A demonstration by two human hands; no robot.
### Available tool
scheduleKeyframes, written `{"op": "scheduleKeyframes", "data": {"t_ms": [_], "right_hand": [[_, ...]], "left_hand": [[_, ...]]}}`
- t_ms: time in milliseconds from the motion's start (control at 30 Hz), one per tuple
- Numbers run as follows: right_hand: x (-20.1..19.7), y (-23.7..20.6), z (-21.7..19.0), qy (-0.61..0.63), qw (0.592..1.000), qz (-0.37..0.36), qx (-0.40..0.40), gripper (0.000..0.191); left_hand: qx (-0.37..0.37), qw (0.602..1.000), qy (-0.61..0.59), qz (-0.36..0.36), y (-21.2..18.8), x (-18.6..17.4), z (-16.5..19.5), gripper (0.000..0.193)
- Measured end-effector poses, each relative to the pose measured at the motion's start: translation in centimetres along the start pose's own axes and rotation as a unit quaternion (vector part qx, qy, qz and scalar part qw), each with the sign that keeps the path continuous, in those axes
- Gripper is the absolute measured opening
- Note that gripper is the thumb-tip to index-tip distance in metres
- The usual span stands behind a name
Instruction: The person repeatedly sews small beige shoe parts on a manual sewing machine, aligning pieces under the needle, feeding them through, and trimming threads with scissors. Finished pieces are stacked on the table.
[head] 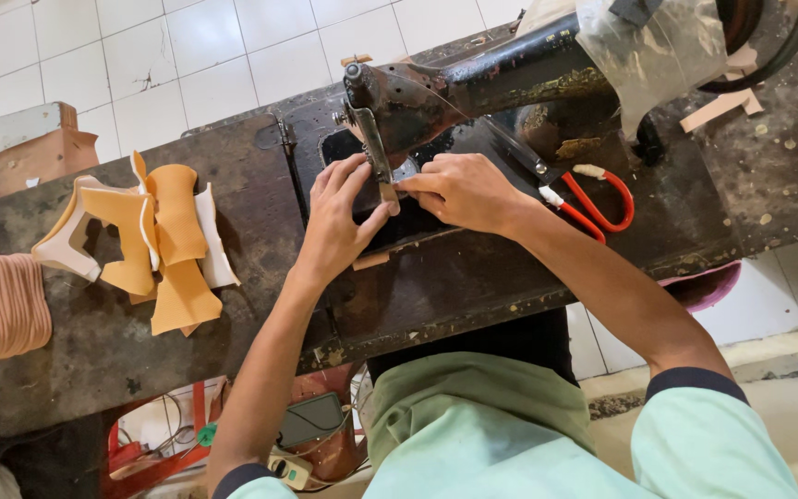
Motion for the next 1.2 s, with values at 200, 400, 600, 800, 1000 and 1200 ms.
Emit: {"op": "scheduleKeyframes", "data": {"t_ms": [200,400,600,800,1000,1200], "right_hand": [[0.2,-0.1,0.3,0.009,1.000,0.007,0.001,0.024],[0.6,-0.4,1.4,0.065,0.997,0.048,0.007,0.018],[2.6,0.7,7.1,0.011,0.954,-0.086,0.287,0.043],[2.9,1.3,8.5,0.235,0.897,0.021,0.374,0.021],[1.7,1.4,6.4,0.369,0.883,0.047,0.287,0.019],[1.0,1.6,5.3,0.387,0.889,0.047,0.240,0.018]], "left_hand": [[-0.014,1.000,0.001,0.016,0.1,0.3,-0.4,0.050],[-0.015,1.000,-0.005,0.015,0.6,0.4,-0.9,0.044],[-0.016,1.000,-0.003,0.011,0.8,0.6,-1.0,0.037],[0.004,1.000,-0.016,0.021,1.3,0.3,-0.4,0.032],[0.016,1.000,-0.004,-0.001,1.6,0.3,-0.7,0.030],[0.052,0.997,0.054,0.018,1.3,0.3,-0.9,0.029]]}}
Point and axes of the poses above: each hand's wrist, its own y-axis towards the middle knuckle, its own x-axis out of the palm, z = x × y, the point moved 4 cm from there along y, towards the middle knuckle, and after that the axes turned 10 degrees about z, right-handed, at the moved point
